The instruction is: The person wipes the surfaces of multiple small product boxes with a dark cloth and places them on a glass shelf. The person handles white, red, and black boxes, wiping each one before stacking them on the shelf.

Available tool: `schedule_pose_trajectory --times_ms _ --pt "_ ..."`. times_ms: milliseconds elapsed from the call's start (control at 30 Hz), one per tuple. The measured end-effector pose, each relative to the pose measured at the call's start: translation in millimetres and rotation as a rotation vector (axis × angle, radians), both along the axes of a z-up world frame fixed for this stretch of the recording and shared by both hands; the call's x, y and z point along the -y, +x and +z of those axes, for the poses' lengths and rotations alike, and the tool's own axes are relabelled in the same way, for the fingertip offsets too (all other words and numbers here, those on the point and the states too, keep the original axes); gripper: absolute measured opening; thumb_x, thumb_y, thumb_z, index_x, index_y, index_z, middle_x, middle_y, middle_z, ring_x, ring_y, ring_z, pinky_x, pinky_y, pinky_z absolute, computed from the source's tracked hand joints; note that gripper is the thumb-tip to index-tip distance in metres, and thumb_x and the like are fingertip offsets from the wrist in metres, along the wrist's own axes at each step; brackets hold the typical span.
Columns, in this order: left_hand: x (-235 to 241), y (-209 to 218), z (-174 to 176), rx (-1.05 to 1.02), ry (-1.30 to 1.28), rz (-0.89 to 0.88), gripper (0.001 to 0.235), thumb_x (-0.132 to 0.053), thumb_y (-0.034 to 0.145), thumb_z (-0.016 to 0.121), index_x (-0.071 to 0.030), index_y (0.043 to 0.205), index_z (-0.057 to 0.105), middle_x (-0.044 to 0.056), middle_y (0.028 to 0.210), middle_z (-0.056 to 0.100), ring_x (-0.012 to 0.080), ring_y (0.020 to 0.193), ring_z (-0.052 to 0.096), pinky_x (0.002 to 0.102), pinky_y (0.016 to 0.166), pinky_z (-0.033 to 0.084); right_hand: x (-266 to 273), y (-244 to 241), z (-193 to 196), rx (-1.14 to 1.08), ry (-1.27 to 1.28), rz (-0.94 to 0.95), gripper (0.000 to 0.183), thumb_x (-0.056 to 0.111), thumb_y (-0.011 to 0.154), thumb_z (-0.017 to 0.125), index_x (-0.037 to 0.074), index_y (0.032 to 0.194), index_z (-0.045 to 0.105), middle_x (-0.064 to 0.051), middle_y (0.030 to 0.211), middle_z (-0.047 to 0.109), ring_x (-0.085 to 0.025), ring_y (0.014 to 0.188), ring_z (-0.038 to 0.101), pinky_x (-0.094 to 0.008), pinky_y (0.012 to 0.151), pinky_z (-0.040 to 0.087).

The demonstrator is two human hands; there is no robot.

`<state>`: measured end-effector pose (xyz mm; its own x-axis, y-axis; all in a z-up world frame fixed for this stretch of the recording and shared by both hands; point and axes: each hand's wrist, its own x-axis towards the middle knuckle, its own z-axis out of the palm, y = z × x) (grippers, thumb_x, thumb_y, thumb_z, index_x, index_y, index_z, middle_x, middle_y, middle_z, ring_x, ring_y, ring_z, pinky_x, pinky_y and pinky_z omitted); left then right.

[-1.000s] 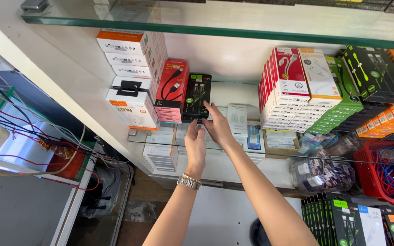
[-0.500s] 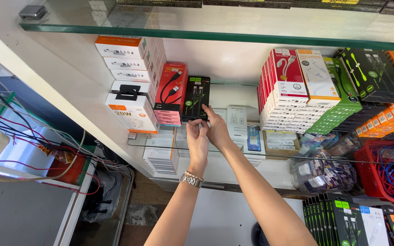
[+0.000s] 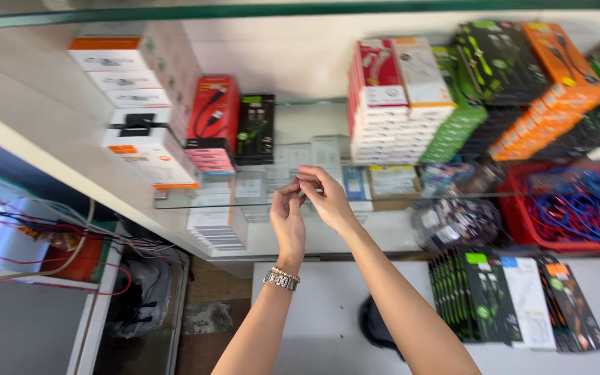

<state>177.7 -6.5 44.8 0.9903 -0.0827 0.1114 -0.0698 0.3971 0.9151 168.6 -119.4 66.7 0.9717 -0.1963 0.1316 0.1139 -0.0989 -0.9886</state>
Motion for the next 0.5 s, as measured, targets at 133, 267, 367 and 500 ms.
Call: schedule_pose_trajectory --times_ms 133,267,367,500 --pt "29 -50 -9 -0.035 0.079 -0.093 0.019 -0.002 0.102 0.048 0.005 0.113 0.062 0.013 0.118 0.07 0.0192 0.112 0.068 0.035 0.098 0.058 33 -66 -10 -0.026 0.012 -0.118 0.031 0.01 0.1 0.06 0.004 0.131 0.062 -0.009 0.123 0.072 -0.015 0.109 0.068 -0.03 0.091 0.056" --pt "69 -103 -28 -0.078 0.161 -0.206 0.022 -0.002 0.101 0.047 0.003 0.115 0.063 0.013 0.115 0.072 0.0193 0.108 0.071 0.033 0.092 0.059 75 -138 -32 -0.094 0.067 -0.221 0.028 0.009 0.101 0.06 0.004 0.128 0.065 -0.008 0.121 0.073 -0.014 0.104 0.069 -0.029 0.088 0.058" --pt "107 -145 -45 -0.171 0.144 -0.27 0.019 -0.006 0.104 0.049 0.003 0.115 0.061 0.013 0.114 0.071 0.0203 0.105 0.071 0.034 0.087 0.059 110 -193 -53 -0.093 0.006 -0.322 0.028 0.009 0.1 0.062 0.005 0.128 0.066 -0.009 0.118 0.075 -0.014 0.102 0.07 -0.029 0.087 0.056" --pt "153 -202 -67 -0.243 0.279 -0.423 0.028 -0.006 0.099 0.05 -0.001 0.126 0.057 0.014 0.118 0.071 0.0227 0.103 0.071 0.033 0.087 0.06 161 -263 -76 -0.09 -0.198 -0.515 0.03 0.011 0.097 0.065 0.007 0.127 0.065 -0.011 0.117 0.075 -0.017 0.103 0.072 -0.029 0.085 0.055"
